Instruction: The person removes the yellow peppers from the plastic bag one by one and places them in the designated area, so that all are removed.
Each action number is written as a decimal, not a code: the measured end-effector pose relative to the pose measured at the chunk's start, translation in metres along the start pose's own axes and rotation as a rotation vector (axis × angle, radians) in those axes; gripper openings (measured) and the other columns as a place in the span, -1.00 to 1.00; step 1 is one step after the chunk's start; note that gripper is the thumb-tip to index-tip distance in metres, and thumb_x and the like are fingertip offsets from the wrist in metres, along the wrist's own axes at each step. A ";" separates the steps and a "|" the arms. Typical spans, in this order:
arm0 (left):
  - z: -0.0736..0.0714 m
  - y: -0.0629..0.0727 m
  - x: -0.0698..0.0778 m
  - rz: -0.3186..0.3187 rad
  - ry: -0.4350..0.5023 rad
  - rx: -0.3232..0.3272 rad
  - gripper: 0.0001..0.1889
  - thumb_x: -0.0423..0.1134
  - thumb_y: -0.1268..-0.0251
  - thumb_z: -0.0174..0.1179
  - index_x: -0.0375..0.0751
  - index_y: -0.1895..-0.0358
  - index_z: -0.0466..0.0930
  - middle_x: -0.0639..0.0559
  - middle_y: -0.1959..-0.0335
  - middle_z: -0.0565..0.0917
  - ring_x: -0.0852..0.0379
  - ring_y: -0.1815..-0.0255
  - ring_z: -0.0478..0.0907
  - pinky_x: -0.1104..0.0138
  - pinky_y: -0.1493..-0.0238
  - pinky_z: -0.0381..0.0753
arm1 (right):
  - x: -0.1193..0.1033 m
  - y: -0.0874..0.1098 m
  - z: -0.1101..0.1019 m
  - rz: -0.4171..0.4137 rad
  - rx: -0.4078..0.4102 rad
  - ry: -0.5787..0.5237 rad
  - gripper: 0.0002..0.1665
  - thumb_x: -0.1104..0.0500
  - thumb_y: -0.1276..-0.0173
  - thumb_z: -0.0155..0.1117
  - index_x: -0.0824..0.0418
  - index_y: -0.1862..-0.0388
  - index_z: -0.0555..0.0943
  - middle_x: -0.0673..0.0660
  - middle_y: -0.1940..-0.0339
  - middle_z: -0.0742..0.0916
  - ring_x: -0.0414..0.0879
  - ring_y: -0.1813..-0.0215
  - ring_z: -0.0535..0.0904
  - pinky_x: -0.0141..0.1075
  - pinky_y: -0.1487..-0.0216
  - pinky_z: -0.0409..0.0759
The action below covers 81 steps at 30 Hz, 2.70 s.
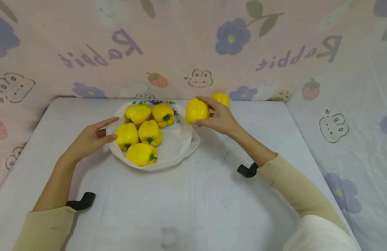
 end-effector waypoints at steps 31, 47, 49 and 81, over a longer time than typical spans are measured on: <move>-0.001 -0.001 -0.004 0.006 0.031 0.005 -0.33 -0.12 -0.45 0.21 0.02 -0.55 0.19 -0.24 -0.52 0.21 -0.18 -0.26 0.42 0.64 0.11 0.48 | 0.043 -0.002 -0.076 0.112 0.032 0.030 -0.05 0.10 -0.22 0.52 0.04 -0.54 0.27 0.06 -0.47 0.39 0.08 -0.37 0.37 0.02 -0.31 0.44; 0.000 -0.003 -0.005 0.000 0.045 0.009 -0.35 -0.07 -0.44 0.21 0.07 -0.53 0.24 -0.18 -0.52 0.23 -0.13 -0.27 0.43 0.60 0.06 0.50 | 0.081 -0.006 -0.103 0.175 0.090 -0.010 -0.11 0.08 -0.27 0.47 -0.11 -0.52 0.28 0.07 -0.47 0.40 0.14 -0.36 0.38 0.03 -0.32 0.42; 0.000 -0.003 -0.005 0.006 0.047 0.011 -0.36 -0.08 -0.44 0.21 0.07 -0.53 0.24 -0.19 -0.51 0.24 -0.12 -0.24 0.44 0.60 0.06 0.51 | 0.085 -0.006 -0.106 0.179 0.099 -0.014 -0.12 0.07 -0.28 0.47 -0.13 -0.52 0.28 0.05 -0.48 0.37 0.14 -0.36 0.38 0.02 -0.32 0.42; -0.003 -0.001 -0.007 -0.045 0.014 0.001 -0.33 0.01 -0.42 0.21 0.12 -0.54 0.22 -0.16 -0.55 0.18 -0.33 -0.38 0.32 -0.16 -0.28 0.36 | 0.136 0.000 -0.132 0.233 0.165 0.056 -0.06 0.07 -0.30 0.45 -0.07 -0.58 0.22 0.06 -0.52 0.35 0.10 -0.40 0.29 -0.03 -0.39 0.30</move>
Point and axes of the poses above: each hand's wrist, its own y-axis away from the middle knuckle, its own z-axis out of the palm, x = y × z, the point moved 7 cm from there along -y, towards the middle knuckle
